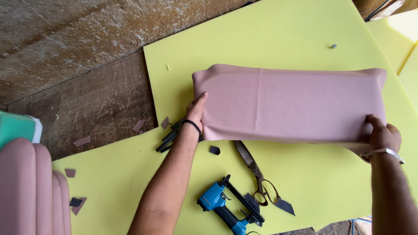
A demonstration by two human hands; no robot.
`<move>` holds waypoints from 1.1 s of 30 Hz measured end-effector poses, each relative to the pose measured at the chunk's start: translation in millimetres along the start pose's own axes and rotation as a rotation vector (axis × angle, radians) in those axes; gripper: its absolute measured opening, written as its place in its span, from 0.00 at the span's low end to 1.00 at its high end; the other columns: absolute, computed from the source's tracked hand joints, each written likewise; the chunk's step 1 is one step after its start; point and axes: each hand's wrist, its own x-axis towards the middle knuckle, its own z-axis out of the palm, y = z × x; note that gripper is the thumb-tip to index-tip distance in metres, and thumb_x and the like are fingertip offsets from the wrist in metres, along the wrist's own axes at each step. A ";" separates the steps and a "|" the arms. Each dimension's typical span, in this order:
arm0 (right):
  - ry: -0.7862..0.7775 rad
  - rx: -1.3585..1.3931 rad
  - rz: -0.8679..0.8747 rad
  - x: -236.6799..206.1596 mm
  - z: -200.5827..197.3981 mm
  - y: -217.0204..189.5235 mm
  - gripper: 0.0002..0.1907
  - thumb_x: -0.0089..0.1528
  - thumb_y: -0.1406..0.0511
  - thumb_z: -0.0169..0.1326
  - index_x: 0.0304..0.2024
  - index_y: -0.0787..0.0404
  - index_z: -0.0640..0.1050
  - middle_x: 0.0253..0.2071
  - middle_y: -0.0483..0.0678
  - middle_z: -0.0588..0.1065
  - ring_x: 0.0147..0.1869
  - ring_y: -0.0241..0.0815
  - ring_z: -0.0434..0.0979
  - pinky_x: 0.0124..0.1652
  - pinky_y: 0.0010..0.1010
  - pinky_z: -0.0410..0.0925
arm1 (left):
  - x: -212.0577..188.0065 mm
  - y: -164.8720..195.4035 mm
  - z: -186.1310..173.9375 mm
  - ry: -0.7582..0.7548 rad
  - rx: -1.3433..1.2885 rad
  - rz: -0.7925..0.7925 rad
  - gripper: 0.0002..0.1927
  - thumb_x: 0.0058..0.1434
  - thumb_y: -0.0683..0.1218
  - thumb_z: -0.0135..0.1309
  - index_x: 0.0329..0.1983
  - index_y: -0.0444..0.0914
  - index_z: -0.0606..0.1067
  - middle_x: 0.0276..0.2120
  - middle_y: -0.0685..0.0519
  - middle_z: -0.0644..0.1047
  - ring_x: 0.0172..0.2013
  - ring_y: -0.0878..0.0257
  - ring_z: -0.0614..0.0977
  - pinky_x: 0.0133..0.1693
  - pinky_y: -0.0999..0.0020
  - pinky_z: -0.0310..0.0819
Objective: The person staples pink fabric onto a cardboard-backed foam cushion using a pneumatic staple gun, trims excess fabric with scissors, and folds edges to secure the covering. The person works on multiple cushion pieces on a yellow workbench.
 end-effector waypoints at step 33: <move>-0.957 0.156 0.165 -472.8 141.6 113.0 0.29 0.63 0.53 0.55 0.59 0.65 0.75 0.50 0.53 0.80 0.49 0.44 0.81 0.51 0.34 0.73 | -274.7 -161.5 -591.2 0.563 -0.291 0.087 0.36 0.61 0.62 0.52 0.67 0.37 0.68 0.61 0.47 0.73 0.59 0.51 0.73 0.61 0.54 0.64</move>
